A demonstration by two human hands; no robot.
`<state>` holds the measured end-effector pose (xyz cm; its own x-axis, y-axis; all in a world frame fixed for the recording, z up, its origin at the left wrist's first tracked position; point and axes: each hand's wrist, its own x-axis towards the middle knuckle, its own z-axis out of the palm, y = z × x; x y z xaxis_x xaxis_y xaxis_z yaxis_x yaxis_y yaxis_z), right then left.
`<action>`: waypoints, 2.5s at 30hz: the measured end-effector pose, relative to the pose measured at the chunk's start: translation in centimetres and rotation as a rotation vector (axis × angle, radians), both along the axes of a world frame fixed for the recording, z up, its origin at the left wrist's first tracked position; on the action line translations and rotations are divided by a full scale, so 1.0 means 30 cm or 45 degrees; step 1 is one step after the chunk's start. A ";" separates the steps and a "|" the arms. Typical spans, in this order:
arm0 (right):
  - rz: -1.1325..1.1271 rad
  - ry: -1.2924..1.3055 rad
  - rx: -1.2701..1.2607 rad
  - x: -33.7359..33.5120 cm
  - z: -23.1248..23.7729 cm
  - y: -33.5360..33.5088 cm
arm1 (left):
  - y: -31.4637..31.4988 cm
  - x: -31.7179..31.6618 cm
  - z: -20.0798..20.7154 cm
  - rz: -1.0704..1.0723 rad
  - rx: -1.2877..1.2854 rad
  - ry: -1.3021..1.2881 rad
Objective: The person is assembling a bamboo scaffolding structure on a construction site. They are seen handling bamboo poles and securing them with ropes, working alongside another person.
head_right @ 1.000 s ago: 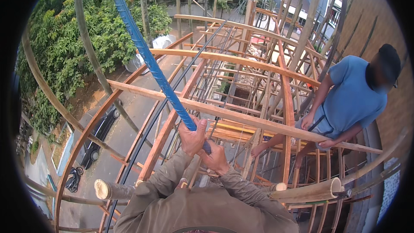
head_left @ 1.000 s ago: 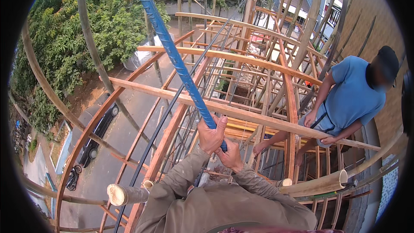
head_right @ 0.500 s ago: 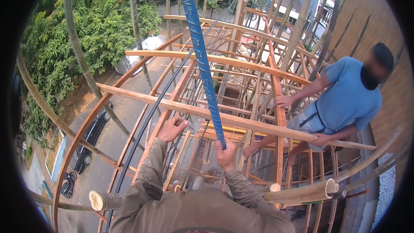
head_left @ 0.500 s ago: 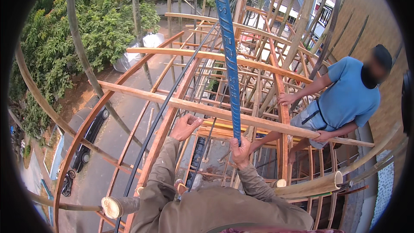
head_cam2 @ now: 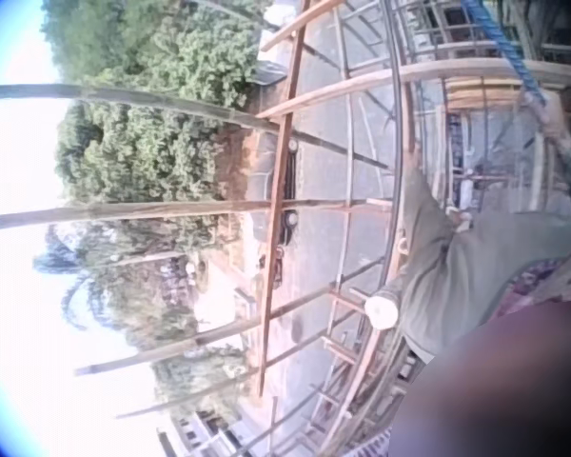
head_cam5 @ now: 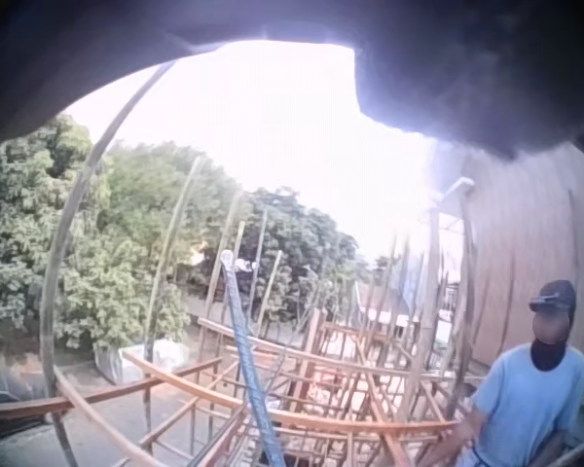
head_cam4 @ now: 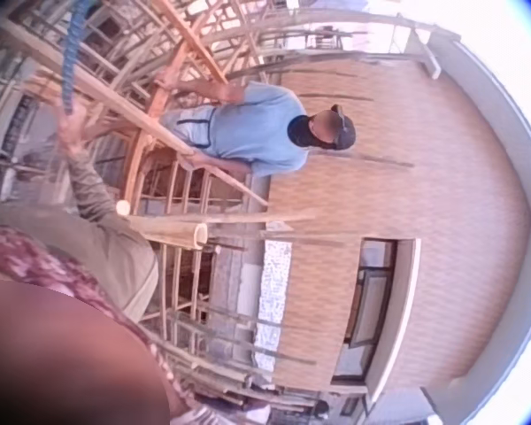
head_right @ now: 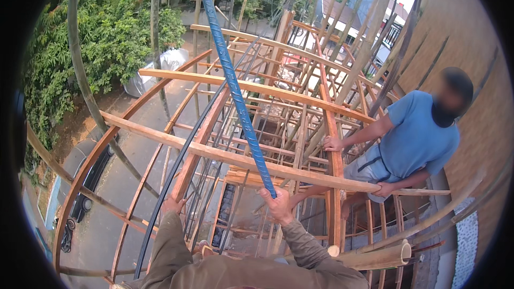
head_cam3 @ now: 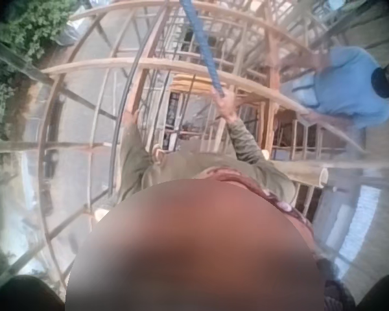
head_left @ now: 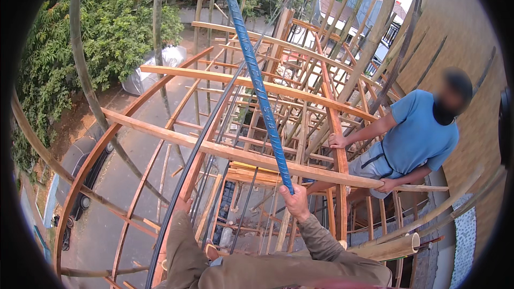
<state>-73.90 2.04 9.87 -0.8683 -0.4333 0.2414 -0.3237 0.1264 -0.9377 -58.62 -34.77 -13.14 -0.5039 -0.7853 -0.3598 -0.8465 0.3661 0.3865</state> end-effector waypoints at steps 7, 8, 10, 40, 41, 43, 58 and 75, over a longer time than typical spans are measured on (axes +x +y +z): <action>0.109 -0.045 0.134 -0.130 0.017 -0.086 | -0.038 -0.031 -0.157 0.005 -0.203 0.021; 0.125 -0.072 0.158 -0.155 0.022 -0.093 | -0.041 -0.033 -0.171 0.035 -0.150 0.080; 0.124 -0.054 0.237 -0.225 0.032 -0.119 | -0.052 -0.034 -0.192 -0.030 -0.266 0.078; 0.670 0.873 0.910 -0.898 0.042 -2.055 | -0.074 0.005 -0.090 -0.050 0.017 0.098; 0.671 0.925 0.938 -0.899 0.024 -2.116 | -0.073 0.006 -0.090 -0.039 0.007 0.123; 0.753 0.959 0.938 -0.907 0.011 -2.221 | -0.074 0.008 -0.088 -0.016 0.034 0.157; 0.626 1.609 1.185 -0.818 0.171 -2.630 | -0.070 0.027 -0.125 -0.024 -0.201 0.282; 0.695 1.688 1.230 -0.348 0.085 -2.348 | -0.080 0.013 -0.108 0.011 0.035 0.155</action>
<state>-84.34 -68.41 12.43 -0.0250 -0.9937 0.1093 -0.9444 0.0594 0.3235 -58.23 -37.17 -16.38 -0.5382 -0.7806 -0.3178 -0.7959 0.3466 0.4964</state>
